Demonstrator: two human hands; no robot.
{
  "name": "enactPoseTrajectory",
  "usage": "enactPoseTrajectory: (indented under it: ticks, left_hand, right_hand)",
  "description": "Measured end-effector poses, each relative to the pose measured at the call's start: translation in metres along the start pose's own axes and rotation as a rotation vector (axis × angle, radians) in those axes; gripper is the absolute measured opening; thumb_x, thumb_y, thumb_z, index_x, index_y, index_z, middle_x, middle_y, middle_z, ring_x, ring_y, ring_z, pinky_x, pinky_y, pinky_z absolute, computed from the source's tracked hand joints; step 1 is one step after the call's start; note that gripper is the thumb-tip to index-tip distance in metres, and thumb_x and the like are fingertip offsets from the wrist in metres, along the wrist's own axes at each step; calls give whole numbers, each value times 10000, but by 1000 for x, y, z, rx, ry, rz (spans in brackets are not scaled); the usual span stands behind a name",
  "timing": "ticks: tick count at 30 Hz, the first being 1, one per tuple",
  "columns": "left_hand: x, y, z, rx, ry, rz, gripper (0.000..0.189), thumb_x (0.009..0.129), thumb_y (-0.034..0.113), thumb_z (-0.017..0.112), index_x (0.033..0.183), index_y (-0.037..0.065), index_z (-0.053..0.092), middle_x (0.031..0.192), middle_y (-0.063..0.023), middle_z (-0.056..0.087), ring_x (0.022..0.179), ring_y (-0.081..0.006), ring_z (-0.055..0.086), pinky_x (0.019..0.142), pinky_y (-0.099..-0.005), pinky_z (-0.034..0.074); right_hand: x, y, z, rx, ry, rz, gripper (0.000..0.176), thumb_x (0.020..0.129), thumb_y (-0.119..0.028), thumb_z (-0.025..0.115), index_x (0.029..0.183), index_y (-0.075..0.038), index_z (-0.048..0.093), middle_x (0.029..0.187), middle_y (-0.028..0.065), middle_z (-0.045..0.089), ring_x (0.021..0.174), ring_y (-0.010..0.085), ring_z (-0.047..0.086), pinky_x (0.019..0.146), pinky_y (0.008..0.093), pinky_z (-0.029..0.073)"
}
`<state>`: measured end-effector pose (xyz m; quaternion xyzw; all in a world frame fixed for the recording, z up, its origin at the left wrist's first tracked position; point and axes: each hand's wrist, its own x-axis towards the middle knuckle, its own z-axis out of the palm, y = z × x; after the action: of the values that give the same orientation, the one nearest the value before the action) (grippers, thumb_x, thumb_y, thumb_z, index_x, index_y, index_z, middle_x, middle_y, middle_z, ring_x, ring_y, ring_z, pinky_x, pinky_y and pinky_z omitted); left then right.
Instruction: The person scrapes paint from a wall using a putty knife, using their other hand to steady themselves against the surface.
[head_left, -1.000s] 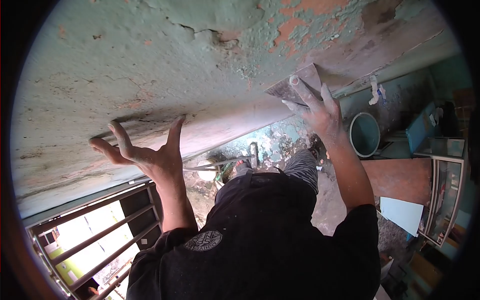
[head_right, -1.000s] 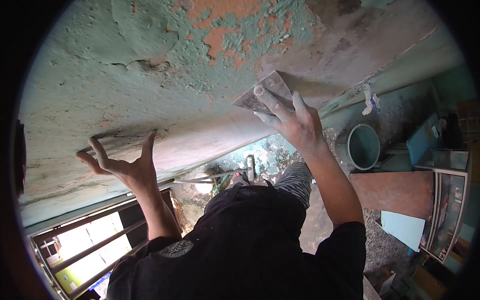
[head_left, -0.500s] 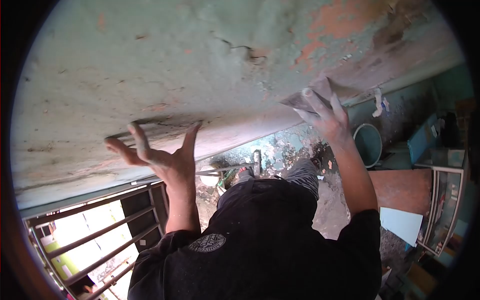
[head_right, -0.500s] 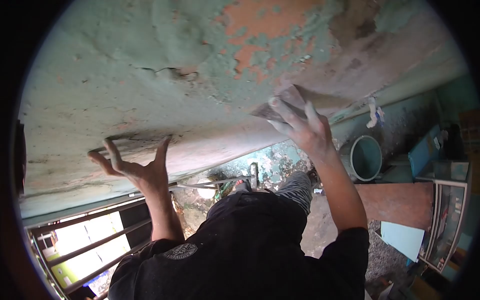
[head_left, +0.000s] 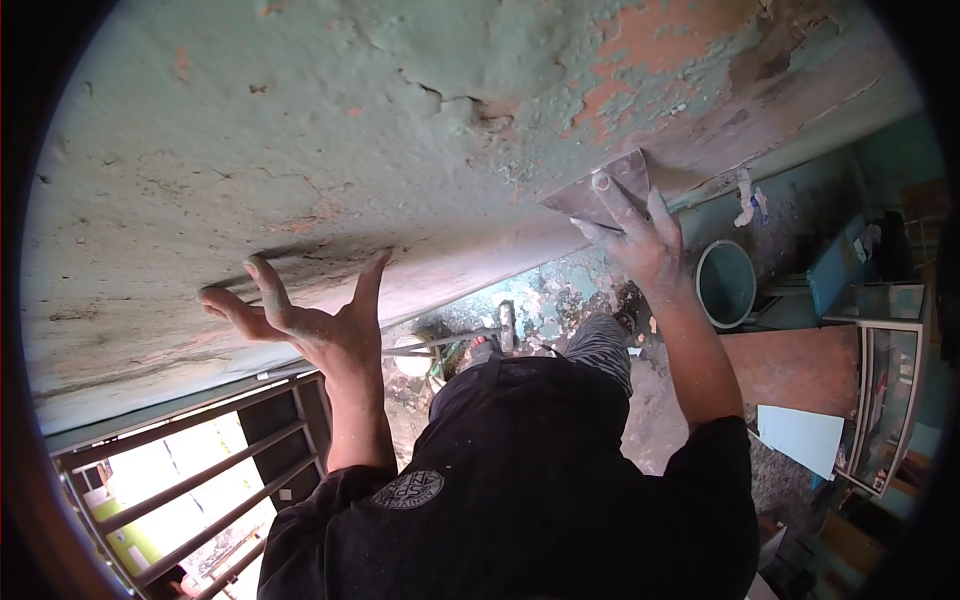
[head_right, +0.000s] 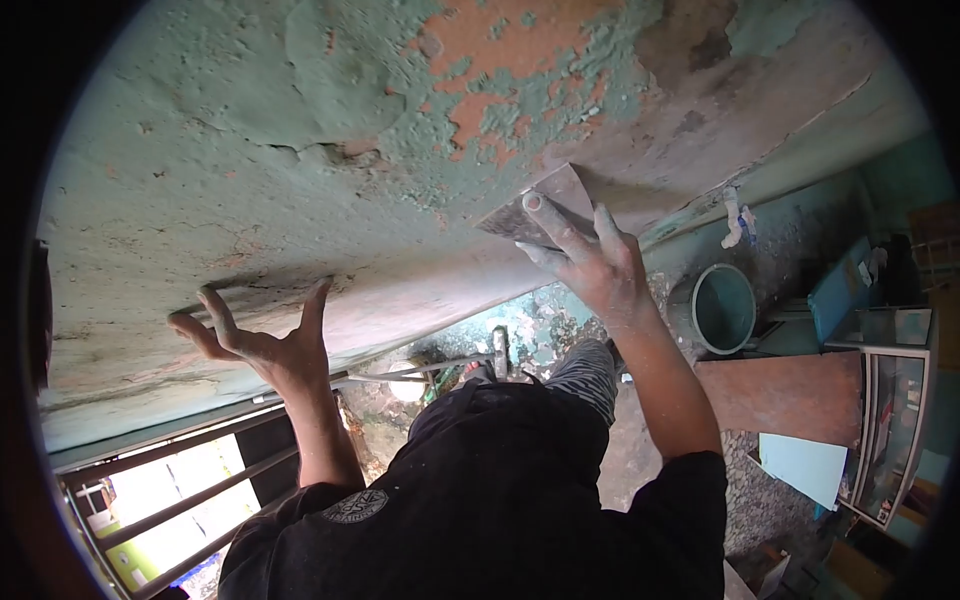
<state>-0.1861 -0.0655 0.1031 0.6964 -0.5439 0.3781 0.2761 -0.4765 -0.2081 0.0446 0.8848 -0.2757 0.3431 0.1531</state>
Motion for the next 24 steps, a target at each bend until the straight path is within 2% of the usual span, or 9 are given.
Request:
enactPoseTrajectory:
  ticks: [4,8,9,14,16,18,20,22,24]
  left_hand:
    - [-1,-6,5,-153,43,-18,1107,598,425,842,1437,147,176,1453,-234,-40,1359,-434,-96,1044,-684,27]
    - [-2,-7,5,-119,40,-3,1101,599,448,834,1435,144,186,1455,-252,-12,1360,-440,-50,1053,-679,34]
    - [-3,-13,5,-59,40,91,1109,602,454,830,1435,142,168,1455,-250,-12,1360,-441,-46,1051,-685,41]
    - [1,-3,1,-23,0,20,1229,641,461,798,1436,209,-104,1474,-182,18,1357,-445,-42,1057,-687,84]
    - [2,-4,2,-22,5,25,1211,634,463,802,1441,195,-60,1472,-192,10,1357,-445,-42,1055,-689,89]
    - [-1,-3,2,-33,-11,27,1195,628,465,807,1446,181,-17,1469,-201,3,1358,-444,-41,1053,-690,94]
    - [-1,-7,1,15,9,97,1146,613,461,820,1435,135,90,1449,-241,-9,1359,-442,-43,1040,-702,101]
    - [0,-2,1,-23,3,33,1149,611,458,822,1437,141,87,1446,-239,-14,1358,-441,-55,1041,-702,96]
    - [1,-4,1,-70,-5,-36,1153,609,456,823,1438,148,84,1443,-237,-20,1358,-440,-67,1041,-701,91]
  right_hand:
    - [-16,-20,2,168,-59,376,454,644,-179,804,1071,-130,657,1192,-21,591,829,254,612,615,332,534]
    - [-2,-15,4,-10,2,-1,587,604,-226,835,1146,-148,625,1150,145,595,712,261,590,555,340,517]
    - [-5,-15,11,-20,40,24,469,705,-247,738,1154,-307,616,1246,-51,565,717,225,571,535,287,535]
    - [-16,-24,10,184,25,354,453,711,-256,726,1148,-314,620,1290,-72,530,720,229,568,531,279,533]
    - [-12,-20,10,119,-45,372,467,712,-263,726,1162,-314,612,1300,-61,522,711,229,569,534,284,533]
    - [2,-19,14,-24,83,2,489,715,-277,729,1187,-291,600,1288,-48,531,682,203,562,538,294,537]
    - [-2,-26,13,184,-27,217,399,745,-260,699,1138,-286,633,1305,-145,504,717,181,554,532,259,538]
    - [7,-26,12,29,83,31,435,732,-269,713,1157,-273,622,1185,-52,582,671,187,553,509,270,529]
    - [-1,-32,9,188,87,189,575,676,-285,763,1220,-266,575,1041,70,604,659,212,564,526,302,532]
